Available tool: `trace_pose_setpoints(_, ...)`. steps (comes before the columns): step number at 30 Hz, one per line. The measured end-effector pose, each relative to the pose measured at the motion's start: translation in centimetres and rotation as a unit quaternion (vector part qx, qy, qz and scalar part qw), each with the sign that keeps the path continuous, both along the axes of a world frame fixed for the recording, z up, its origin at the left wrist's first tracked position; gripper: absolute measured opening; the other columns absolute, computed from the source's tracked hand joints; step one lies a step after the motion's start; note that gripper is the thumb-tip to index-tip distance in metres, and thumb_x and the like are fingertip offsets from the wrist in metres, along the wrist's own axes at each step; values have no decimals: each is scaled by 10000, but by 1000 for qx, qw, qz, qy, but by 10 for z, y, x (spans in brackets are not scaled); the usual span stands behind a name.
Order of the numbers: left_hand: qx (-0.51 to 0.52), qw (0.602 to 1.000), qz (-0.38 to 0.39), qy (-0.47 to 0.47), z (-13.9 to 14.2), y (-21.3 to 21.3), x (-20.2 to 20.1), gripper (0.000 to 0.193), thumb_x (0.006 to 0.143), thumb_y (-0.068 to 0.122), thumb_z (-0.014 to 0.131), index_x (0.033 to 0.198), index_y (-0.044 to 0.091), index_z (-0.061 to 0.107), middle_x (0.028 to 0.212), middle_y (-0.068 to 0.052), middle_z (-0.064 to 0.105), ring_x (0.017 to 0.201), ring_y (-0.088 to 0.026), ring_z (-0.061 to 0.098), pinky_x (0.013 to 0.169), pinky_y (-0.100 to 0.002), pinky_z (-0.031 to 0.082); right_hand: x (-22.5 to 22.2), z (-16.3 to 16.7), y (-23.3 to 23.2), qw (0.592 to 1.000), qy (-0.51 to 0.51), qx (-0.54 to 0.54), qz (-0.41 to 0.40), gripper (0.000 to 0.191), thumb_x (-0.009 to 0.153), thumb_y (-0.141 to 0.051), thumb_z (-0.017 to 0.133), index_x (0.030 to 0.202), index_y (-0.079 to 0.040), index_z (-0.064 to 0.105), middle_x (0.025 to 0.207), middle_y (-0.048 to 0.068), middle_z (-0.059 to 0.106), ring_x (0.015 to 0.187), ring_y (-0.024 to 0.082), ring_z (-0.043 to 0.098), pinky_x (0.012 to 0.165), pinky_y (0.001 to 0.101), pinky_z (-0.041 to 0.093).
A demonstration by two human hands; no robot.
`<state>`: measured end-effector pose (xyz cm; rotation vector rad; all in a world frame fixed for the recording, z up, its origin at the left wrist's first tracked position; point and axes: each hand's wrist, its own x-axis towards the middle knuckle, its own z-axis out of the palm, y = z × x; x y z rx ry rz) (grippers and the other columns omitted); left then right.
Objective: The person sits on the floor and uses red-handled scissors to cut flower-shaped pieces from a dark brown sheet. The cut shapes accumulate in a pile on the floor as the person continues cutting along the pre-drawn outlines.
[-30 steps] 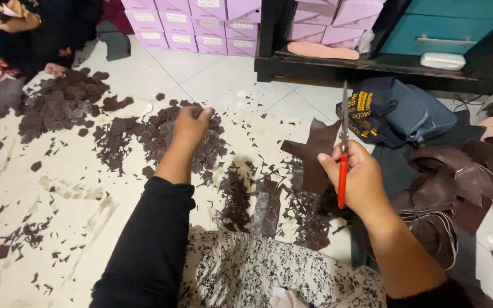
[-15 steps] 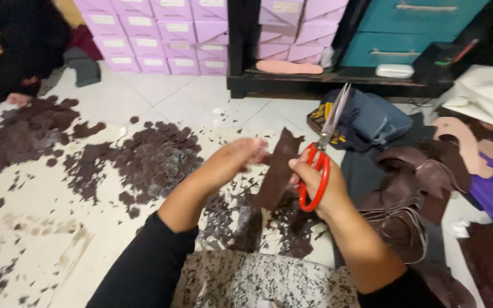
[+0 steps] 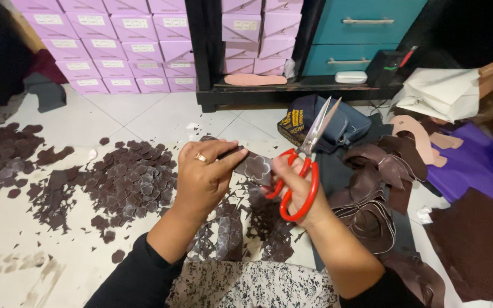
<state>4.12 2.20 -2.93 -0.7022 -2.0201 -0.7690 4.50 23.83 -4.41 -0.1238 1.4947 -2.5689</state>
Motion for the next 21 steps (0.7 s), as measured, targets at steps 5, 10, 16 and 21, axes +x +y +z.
trace_pose_setpoints(5,-4,999,32,-14,0,-11,-2,428,808,37,760,1215,163,720,1248,-64,690,1165,-280,630,1019,-443,421,5,0,-18,996,40,54,-54,244,877,-26,716,955,-105,499,931,17,575,794,123,643,673,308,586)
trace_pose_setpoints(10,113,979,48,-161,-16,-22,-11,963,737,181,794,1483,-169,297,1419,-426,344,1296,-525,319,1093,-567,288,10,2,-26,989,96,68,-94,250,921,-14,706,954,-96,473,909,25,562,772,116,626,705,285,571)
trace_pose_setpoints(16,355,590,-330,-646,-25,-27,-10,835,799,373,773,1396,-105,437,1409,-346,551,1286,-335,572,1174,-447,343,11,12,-39,991,79,68,-85,209,912,-17,674,937,-95,481,874,36,607,725,120,626,666,286,539)
trace_pose_setpoints(21,536,686,-87,-484,-10,-44,-23,969,859,403,740,1520,-26,176,1552,-277,340,1339,-335,560,1160,-514,438,8,9,-43,985,94,101,-101,199,901,-15,680,949,-89,502,852,8,579,700,109,607,642,275,529)
